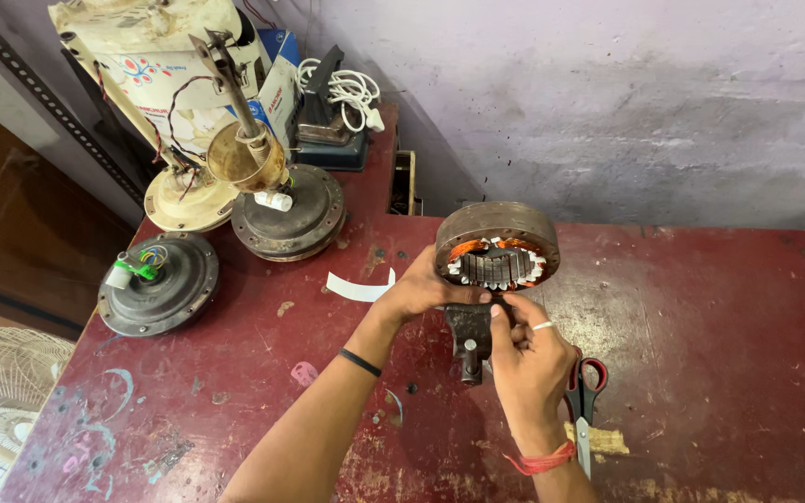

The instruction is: The person works on a motor armature clamped in a bench vise, using shears to trim and adjust copper windings and white insulation. The person repeatedly rotates the armature to access different sections and continues trimming throughout the clip.

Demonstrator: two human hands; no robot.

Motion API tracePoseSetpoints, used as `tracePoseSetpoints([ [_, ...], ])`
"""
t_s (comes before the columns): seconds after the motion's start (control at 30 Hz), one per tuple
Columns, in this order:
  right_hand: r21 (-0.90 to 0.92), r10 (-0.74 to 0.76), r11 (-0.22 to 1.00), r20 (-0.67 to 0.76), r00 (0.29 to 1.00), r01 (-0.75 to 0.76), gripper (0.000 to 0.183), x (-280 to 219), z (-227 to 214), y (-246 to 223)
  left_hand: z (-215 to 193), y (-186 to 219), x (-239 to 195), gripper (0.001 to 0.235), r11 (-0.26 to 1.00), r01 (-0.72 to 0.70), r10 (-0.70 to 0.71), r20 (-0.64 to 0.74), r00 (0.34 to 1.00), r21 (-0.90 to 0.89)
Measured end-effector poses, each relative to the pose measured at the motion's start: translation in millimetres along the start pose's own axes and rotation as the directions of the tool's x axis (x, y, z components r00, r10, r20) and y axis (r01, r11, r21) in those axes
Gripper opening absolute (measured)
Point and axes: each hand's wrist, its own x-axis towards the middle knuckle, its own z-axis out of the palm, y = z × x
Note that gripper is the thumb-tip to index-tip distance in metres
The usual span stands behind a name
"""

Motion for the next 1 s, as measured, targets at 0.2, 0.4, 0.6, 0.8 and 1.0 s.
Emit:
tracePoseSetpoints([
  [0.2,0.084,0.008,0.996,-0.075,0.997,-0.002,0.012,2,-7,-15,6,5,2,0.076,0.999,-0.036,0.037,-0.030,0.999,0.021],
  [0.4,0.077,-0.019,0.997,-0.170,0.985,0.032,0.014,2,-5,-10,7,6,1,0.077,1.000,-0.006,0.006,-0.021,1.000,-0.008],
  [0.6,0.093,-0.028,0.995,-0.150,0.988,0.042,0.011,-7,-1,-6,5,3,2,0.072,0.998,-0.058,0.058,0.006,0.998,0.012],
  [0.8,0.117,0.020,0.993,-0.048,0.999,-0.015,0.016,-4,1,-8,8,5,1,0.075,0.998,-0.013,0.013,-0.014,1.000,-0.056],
  [1.0,0.069,0.136,0.988,-0.018,0.991,-0.135,0.019,18,1,-7,8,3,-1,0.076,0.991,0.022,-0.027,-0.031,0.999,-0.135],
])
